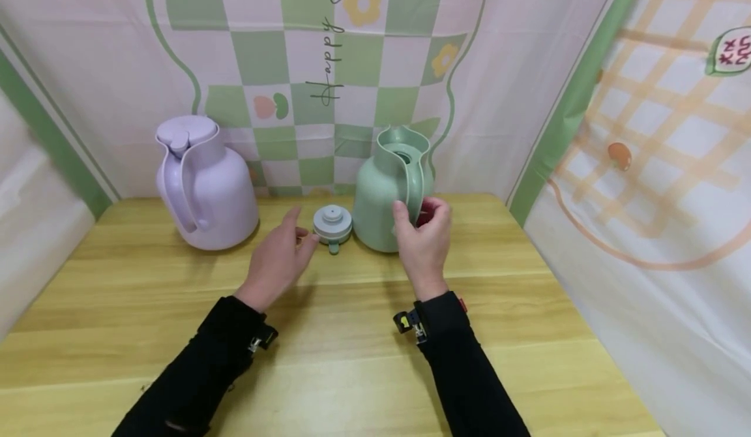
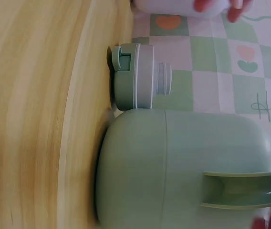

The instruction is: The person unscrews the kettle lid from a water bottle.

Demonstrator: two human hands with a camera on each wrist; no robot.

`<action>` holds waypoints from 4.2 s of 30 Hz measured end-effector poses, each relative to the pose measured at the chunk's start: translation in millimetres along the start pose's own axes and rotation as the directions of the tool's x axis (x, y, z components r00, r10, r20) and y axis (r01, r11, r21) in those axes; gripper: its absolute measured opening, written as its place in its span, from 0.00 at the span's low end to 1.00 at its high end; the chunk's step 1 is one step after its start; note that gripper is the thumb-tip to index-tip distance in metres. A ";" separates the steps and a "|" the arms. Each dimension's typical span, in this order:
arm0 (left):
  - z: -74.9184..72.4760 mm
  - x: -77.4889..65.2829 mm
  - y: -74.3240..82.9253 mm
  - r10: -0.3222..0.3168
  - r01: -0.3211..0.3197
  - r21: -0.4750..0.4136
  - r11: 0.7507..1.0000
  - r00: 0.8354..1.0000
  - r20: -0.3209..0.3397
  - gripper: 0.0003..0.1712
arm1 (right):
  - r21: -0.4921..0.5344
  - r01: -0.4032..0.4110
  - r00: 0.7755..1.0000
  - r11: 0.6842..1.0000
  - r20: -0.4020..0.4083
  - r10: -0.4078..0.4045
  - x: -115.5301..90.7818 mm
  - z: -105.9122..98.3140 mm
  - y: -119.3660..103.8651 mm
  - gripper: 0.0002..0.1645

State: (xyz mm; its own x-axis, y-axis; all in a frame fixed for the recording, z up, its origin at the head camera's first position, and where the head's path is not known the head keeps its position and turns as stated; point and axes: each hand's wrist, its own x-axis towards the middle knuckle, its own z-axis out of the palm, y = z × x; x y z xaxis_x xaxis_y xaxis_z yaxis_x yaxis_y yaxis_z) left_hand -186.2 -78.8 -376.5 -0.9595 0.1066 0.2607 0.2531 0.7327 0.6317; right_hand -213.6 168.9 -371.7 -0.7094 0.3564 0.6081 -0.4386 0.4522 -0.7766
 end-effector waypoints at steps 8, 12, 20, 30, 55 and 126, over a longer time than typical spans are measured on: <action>-27.2 -16.1 1.1 0.220 -0.171 0.279 0.945 0.963 -0.156 0.40 | -0.175 0.268 0.959 0.947 -0.041 -0.279 -17.7 -2.8 -20.9 0.24; -33.0 -22.8 -8.3 0.401 -0.278 0.437 0.856 0.890 -0.220 0.41 | -0.279 0.413 0.909 0.867 0.190 -0.372 -29.7 2.4 -29.6 0.23; -34.5 -32.5 -24.2 0.366 -0.248 0.571 0.782 0.926 -0.098 0.52 | -0.415 0.587 0.768 0.695 0.556 -0.317 -52.5 17.8 -27.8 0.43; -32.7 -40.9 -34.1 0.272 -0.201 0.569 0.798 0.961 -0.042 0.51 | -0.500 0.560 0.686 0.661 0.727 -0.032 -68.4 27.3 -24.7 0.52; -33.3 -39.3 -37.7 0.202 -0.167 0.550 0.818 0.979 -0.002 0.54 | -0.532 0.552 0.668 0.642 0.743 0.041 -73.9 33.6 -19.1 0.54; -138.2 -19.0 -113.2 -0.371 0.246 -0.485 0.839 0.911 -0.180 0.50 | -0.273 0.214 0.634 0.938 0.769 0.079 -42.9 181.1 -78.3 0.56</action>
State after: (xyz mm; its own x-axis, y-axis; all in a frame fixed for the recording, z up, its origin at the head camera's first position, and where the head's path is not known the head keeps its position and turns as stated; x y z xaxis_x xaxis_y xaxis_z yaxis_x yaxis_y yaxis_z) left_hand -179.5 -256.6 -352.1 -0.9459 -0.2952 0.1347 0.0367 0.3153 0.9483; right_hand -248.8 -29.8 -366.8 -0.9088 -0.3676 0.1975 -0.4129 0.7235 -0.5533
